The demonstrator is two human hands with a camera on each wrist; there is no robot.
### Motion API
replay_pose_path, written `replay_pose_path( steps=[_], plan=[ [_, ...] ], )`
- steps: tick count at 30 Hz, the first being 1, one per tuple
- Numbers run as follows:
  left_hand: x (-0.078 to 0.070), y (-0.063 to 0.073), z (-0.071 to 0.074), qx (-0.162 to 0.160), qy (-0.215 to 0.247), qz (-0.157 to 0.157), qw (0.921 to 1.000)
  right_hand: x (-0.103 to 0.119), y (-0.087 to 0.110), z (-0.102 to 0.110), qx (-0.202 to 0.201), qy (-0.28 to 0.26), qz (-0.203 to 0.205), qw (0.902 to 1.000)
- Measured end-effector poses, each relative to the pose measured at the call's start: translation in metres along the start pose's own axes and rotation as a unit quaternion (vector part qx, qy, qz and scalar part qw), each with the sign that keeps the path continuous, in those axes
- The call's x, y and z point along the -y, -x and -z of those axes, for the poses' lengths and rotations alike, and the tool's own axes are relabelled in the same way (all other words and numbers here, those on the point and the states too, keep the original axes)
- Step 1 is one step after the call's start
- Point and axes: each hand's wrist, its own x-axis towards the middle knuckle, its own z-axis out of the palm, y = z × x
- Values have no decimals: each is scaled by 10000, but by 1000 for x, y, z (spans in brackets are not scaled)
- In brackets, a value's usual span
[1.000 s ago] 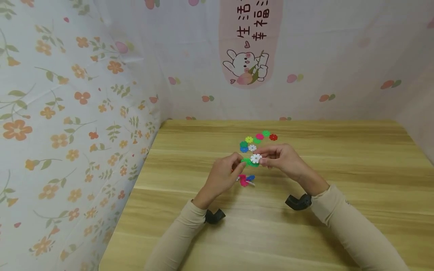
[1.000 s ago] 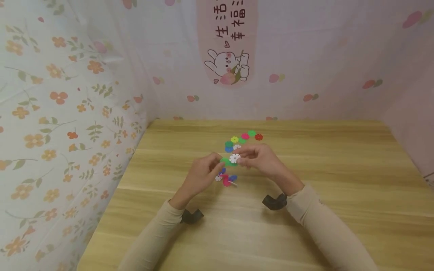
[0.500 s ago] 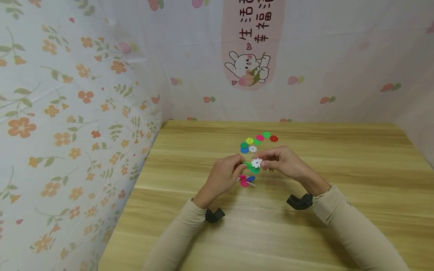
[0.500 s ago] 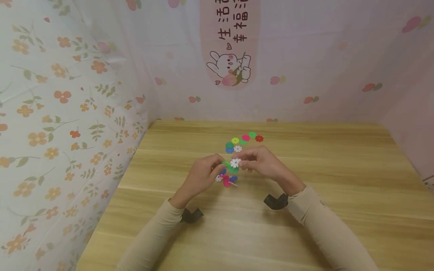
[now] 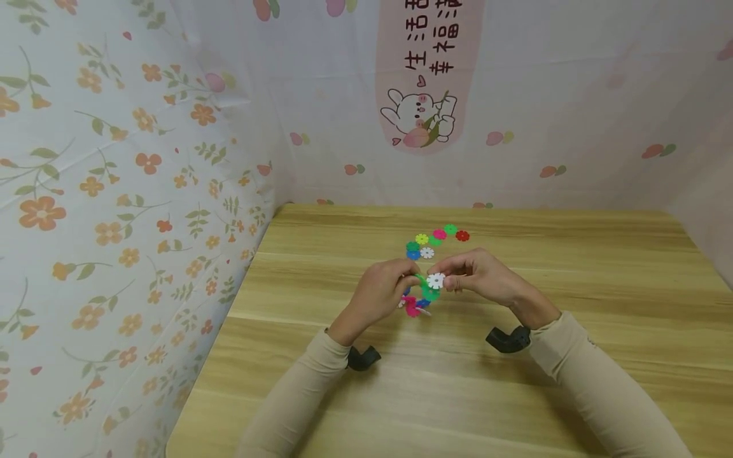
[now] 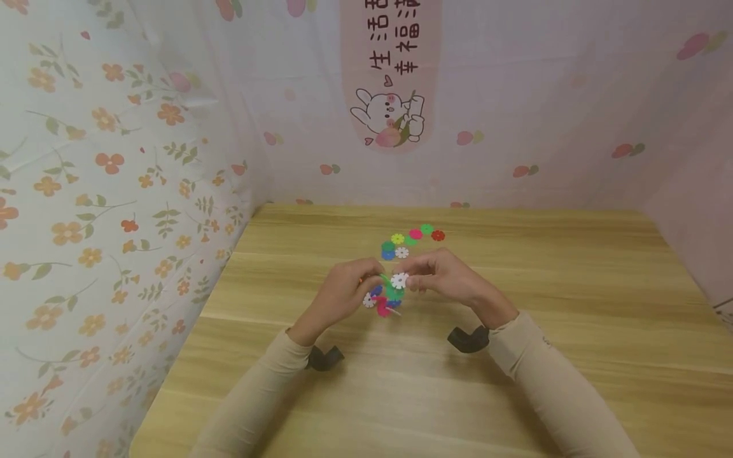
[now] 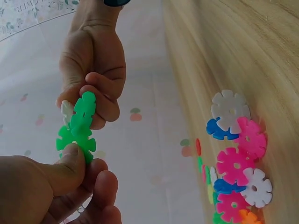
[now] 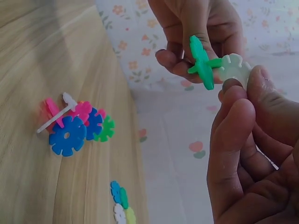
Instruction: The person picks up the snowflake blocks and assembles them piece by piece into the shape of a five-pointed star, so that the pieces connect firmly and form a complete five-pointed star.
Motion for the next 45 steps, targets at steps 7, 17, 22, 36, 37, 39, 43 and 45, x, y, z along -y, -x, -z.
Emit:
replay_pose_path(
  steps=[7, 17, 22, 36, 37, 39, 43, 45],
  plan=[
    [0, -2, 0, -131, -134, 181, 9997, -2, 0, -3, -518, 243, -134, 9983],
    [0, 1, -1, -295, -148, 343, 9989, -2, 2, -9, -926, 160, -266, 9952],
    [-5, 2, -2, -351, -319, 151, 9988, -1, 2, -13, -903, 40, -356, 9953],
    [0, -2, -4, -902, -351, 52, 9953, 2, -11, -20, -1229, 513, -217, 9909],
    [1, -3, -3, -905, -214, 103, 9956, 3, -12, -20, -1272, 514, -188, 9904],
    [1, -5, -1, -895, 46, 215, 9957, 3, -12, -19, -1358, 500, -86, 9894],
    [3, -7, 1, -897, 325, 428, 9945, -1, -11, -15, -1602, 397, 44, 9863],
    [6, -7, 1, -862, 326, 502, 9945, -4, -9, -11, -1760, 267, 8, 9840]
  ],
)
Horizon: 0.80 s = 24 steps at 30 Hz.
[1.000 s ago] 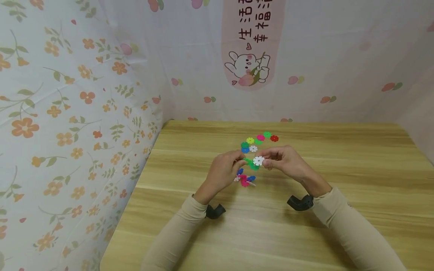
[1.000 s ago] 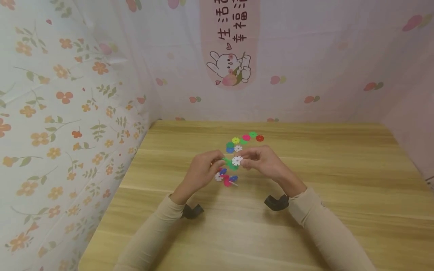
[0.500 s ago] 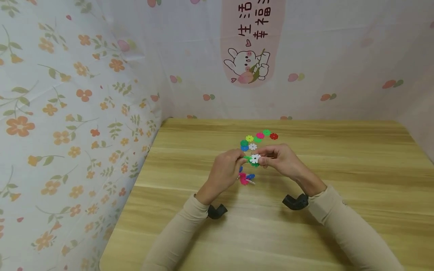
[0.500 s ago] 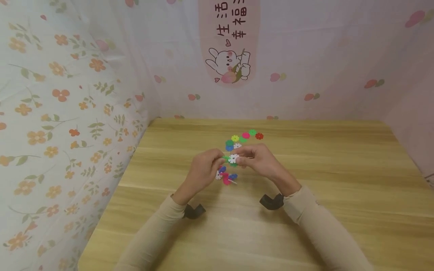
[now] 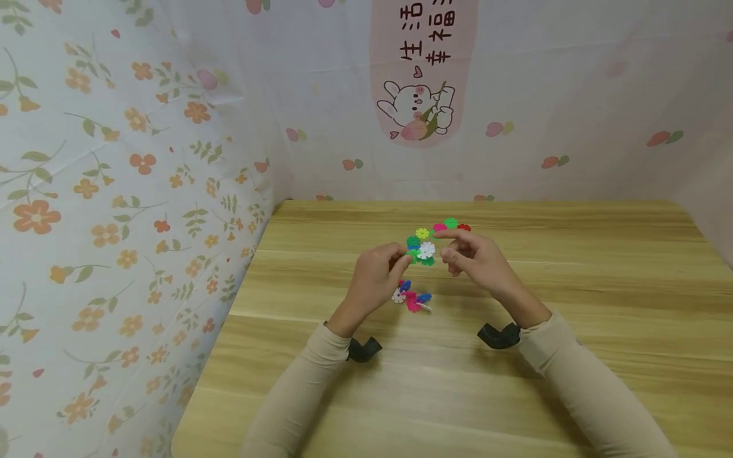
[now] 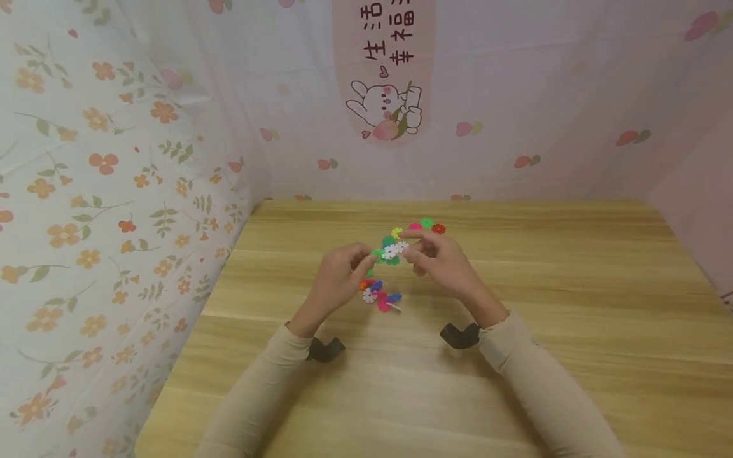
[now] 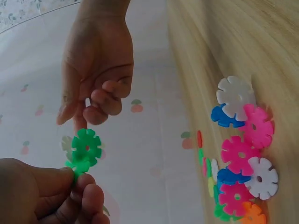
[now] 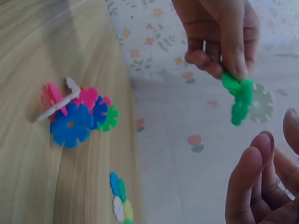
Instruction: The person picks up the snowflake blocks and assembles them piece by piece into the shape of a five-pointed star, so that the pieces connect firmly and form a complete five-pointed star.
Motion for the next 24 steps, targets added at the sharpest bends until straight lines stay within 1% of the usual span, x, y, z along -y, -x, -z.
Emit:
replay_pose_path(
  steps=[3, 4, 7, 8, 10, 12, 13, 15, 18, 20, 24],
  plan=[
    [4, -2, -2, 68, -21, 93, 9999, -6, 0, 10, -322, -274, -278, 9987],
    [6, -3, -3, 128, -30, 176, 9998, -8, -1, 14, -452, -382, -412, 9974],
    [13, -5, -12, 448, -142, 578, 9972, -19, -3, 24, -882, -824, -872, 9889],
    [16, -6, -16, 575, -240, 747, 9953, -24, -4, 27, -1013, -928, -1001, 9855],
    [21, -8, -23, 856, -572, 1091, 9887, -35, -8, 33, -1232, -1065, -1245, 9788],
    [26, -11, -30, 1085, -888, 1335, 9811, -48, -14, 37, -1354, -1082, -1406, 9748],
    [29, -12, -34, 1167, -1027, 1439, 9773, -55, -17, 39, -1387, -1084, -1483, 9731],
    [33, -14, -41, 1308, -1163, 1628, 9710, -68, -22, 42, -1381, -1054, -1639, 9711],
    [36, -14, -49, 1451, -1096, 1831, 9661, -86, -28, 48, -1296, -974, -1849, 9693],
    [37, -14, -53, 1493, -1103, 1925, 9636, -96, -32, 51, -1208, -894, -1989, 9684],
    [40, -14, -58, 1513, -1456, 1997, 9571, -108, -40, 56, -1099, -621, -2130, 9689]
  ],
)
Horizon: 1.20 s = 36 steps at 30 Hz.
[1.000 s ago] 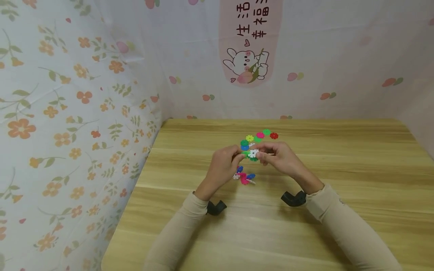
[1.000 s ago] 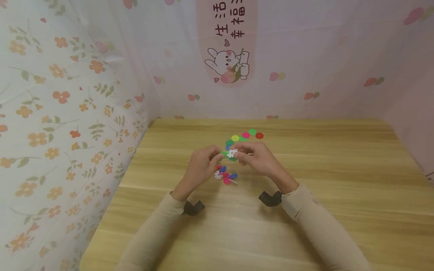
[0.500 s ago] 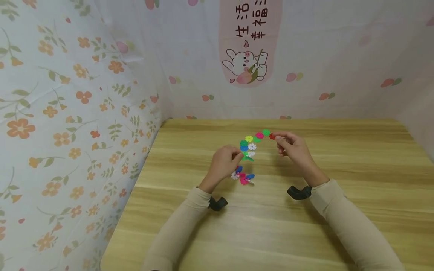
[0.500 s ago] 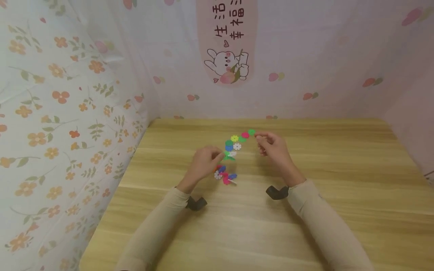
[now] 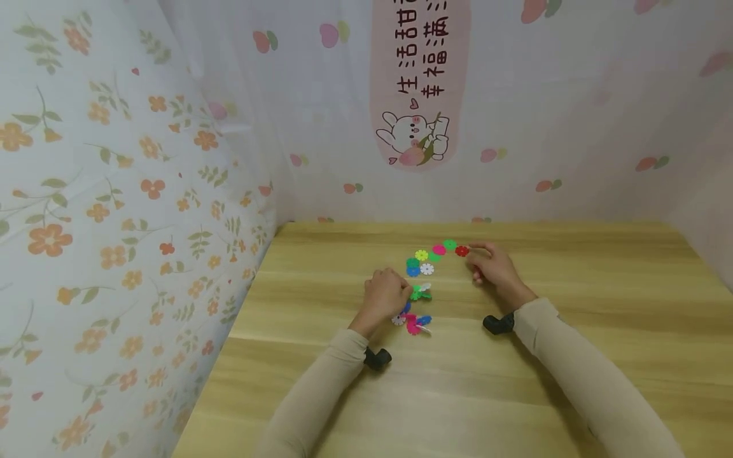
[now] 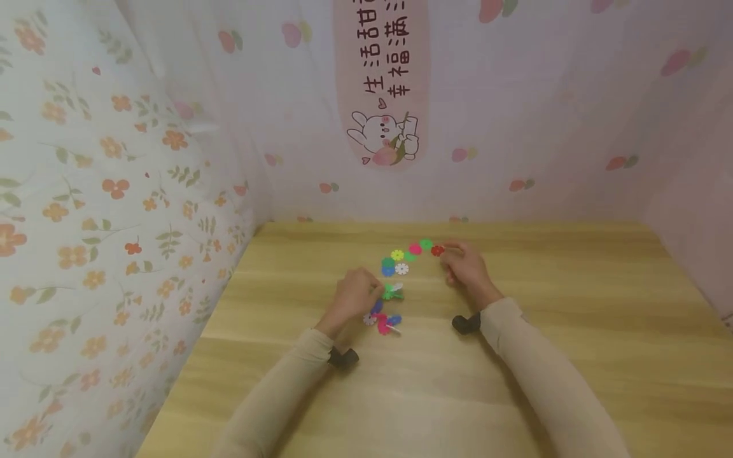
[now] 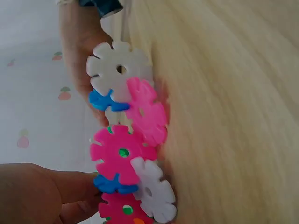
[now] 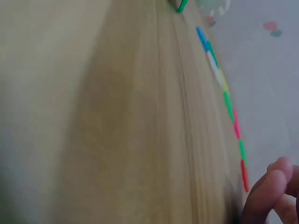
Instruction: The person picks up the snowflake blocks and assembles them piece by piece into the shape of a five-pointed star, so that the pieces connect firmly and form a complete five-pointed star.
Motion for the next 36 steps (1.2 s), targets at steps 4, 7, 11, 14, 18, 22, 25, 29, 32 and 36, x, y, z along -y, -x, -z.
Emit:
replay_pose_path(
  steps=[4, 7, 11, 14, 18, 22, 25, 29, 32, 36],
  plan=[
    [3, 4, -7, -16, -222, 56, 9997, -6, -4, -2, 9, 621, 14, 9981],
    [5, 3, -6, -39, -282, 33, 9996, -3, -9, -2, -6, 1097, 30, 9940],
    [6, 0, -3, -125, -478, 57, 9988, 1, -18, -1, -55, 1447, -22, 9895],
    [5, 0, 0, -193, -654, 102, 9976, 2, -22, -2, -95, 1538, -11, 9881],
    [4, 1, 4, -253, -699, 106, 9972, 2, -24, -4, -126, 1541, -27, 9880],
    [9, 4, 9, -437, -627, 35, 9971, 0, -25, -5, -103, 1645, -24, 9863],
    [13, 8, 16, -758, -479, -65, 9960, 0, -26, -6, -35, 1782, 32, 9840],
    [17, 17, 29, -1250, -134, -265, 9917, 3, -29, -9, 19, 1985, 132, 9800],
    [17, 24, 37, -1436, 75, -407, 9888, 5, -31, -10, 49, 2091, 187, 9777],
    [15, 31, 43, -1476, 165, -501, 9876, 6, -32, -12, 79, 2071, 89, 9782]
  ],
)
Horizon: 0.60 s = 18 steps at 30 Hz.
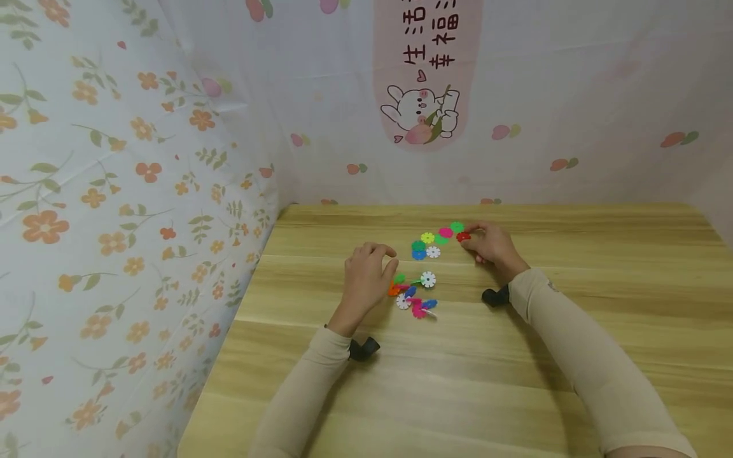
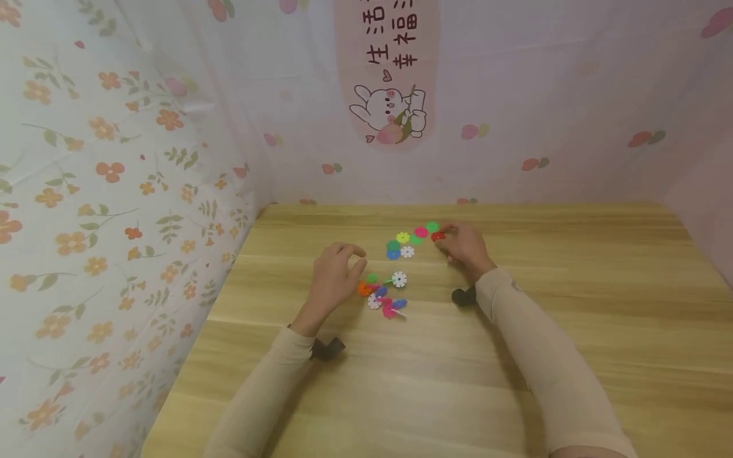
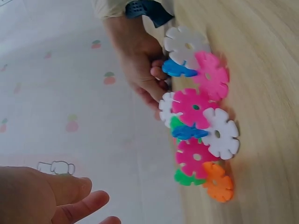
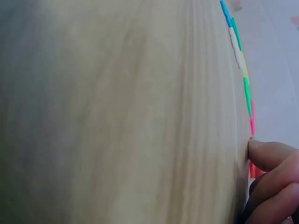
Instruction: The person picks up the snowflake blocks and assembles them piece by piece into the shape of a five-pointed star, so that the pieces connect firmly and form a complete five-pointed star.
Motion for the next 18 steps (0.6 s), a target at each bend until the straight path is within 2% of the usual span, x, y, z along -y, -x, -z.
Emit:
replay_pose_path(
  steps=[7, 18],
  plan=[
    [-3, 6, 3, 86, 166, -54, 9998, 4, 3, -1, 32, 60, -233, 9997],
    [-6, 12, 5, 162, 393, -33, 9991, 5, 10, 0, -15, 134, -119, 9998]
  ],
)
